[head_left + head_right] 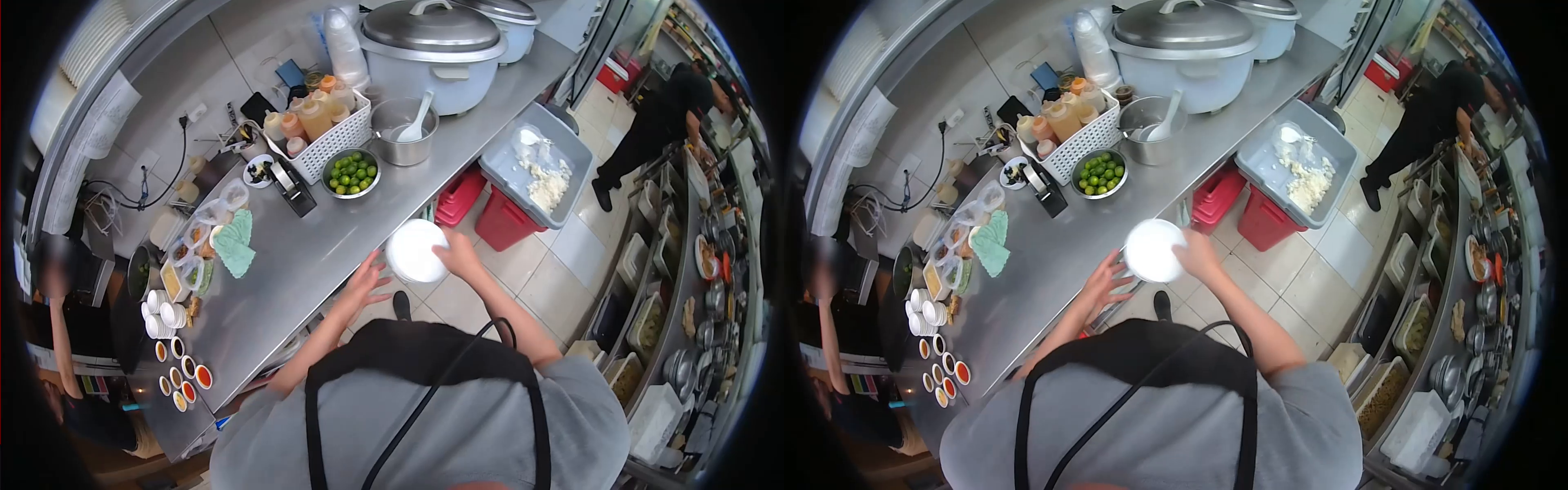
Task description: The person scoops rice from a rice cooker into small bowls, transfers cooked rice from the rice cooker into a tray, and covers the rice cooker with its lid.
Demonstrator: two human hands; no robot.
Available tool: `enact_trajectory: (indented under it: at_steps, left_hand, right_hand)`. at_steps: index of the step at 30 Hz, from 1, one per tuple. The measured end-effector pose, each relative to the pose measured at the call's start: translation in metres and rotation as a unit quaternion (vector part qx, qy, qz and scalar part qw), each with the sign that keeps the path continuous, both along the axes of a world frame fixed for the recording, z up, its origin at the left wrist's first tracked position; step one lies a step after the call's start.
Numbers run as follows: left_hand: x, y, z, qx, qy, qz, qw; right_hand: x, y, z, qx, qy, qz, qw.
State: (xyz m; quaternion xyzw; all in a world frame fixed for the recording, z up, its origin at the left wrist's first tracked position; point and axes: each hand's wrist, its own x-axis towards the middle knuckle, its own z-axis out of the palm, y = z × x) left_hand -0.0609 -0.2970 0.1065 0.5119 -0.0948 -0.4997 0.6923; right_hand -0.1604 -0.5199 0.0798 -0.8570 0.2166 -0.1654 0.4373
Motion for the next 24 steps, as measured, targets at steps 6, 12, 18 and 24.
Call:
enact_trajectory:
  at_steps: [6,12,18,24]
  left_hand:
    - [0.065,-0.037,-0.013,0.091,-0.025,0.039,0.995]
    - [0.089,-0.05,-0.02,0.05,0.078,0.075,0.993]
    - [0.088,-0.091,-0.011,0.025,0.095,0.027,0.995]
    - [0.084,-0.144,-0.014,0.095,0.065,0.031,0.993]
  right_hand:
    - [0.082,0.008,0.076,-0.108,0.075,0.111,0.985]
    - [0.207,-0.1,0.062,-0.314,0.041,0.133,0.939]
    - [0.286,-0.2,0.011,-0.625,0.166,0.181,0.741]
    - [0.258,-0.194,0.09,-0.642,0.15,0.25,0.709]
